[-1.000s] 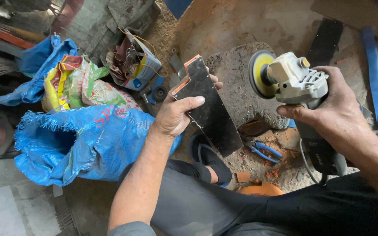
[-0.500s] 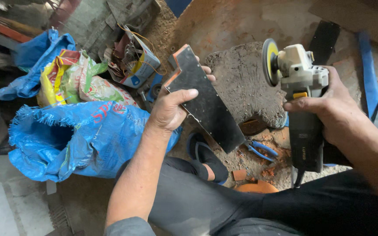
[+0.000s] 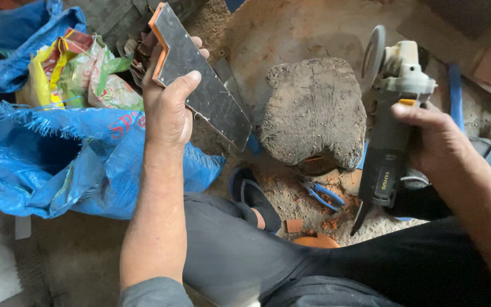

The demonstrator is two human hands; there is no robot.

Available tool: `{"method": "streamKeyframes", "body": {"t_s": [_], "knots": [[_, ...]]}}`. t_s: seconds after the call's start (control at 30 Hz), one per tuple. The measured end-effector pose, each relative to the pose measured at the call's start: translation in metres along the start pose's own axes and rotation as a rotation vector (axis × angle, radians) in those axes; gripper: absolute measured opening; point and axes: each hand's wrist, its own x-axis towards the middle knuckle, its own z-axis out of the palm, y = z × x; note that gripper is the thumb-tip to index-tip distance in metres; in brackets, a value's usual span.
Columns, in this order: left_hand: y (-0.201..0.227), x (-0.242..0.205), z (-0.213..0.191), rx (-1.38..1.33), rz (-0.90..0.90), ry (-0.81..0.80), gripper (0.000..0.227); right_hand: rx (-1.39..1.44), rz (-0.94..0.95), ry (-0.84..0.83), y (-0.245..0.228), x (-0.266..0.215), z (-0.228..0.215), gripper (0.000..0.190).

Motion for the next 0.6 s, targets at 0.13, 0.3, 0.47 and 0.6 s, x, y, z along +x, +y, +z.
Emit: {"method": "streamKeyframes", "body": {"t_s": [0.13,0.3,0.47,0.6], "knots": [[-0.006,0.0,-0.012,-0.074,0.038,0.056,0.056,0.172,-0.159,-0.061,-0.006,-0.004,0.007,0.07],[-0.004,0.006,-0.018,-0.146,0.113,0.123,0.057,-0.091,0.193,0.204,0.031,0.013,0.001,0.042],[-0.008,-0.003,-0.018,-0.097,0.128,0.144,0.059,-0.165,0.375,0.175,0.092,0.073,-0.021,0.034],[-0.01,0.003,-0.017,0.044,0.182,0.072,0.05,-0.07,0.361,0.098,0.108,0.15,-0.035,0.036]]}}
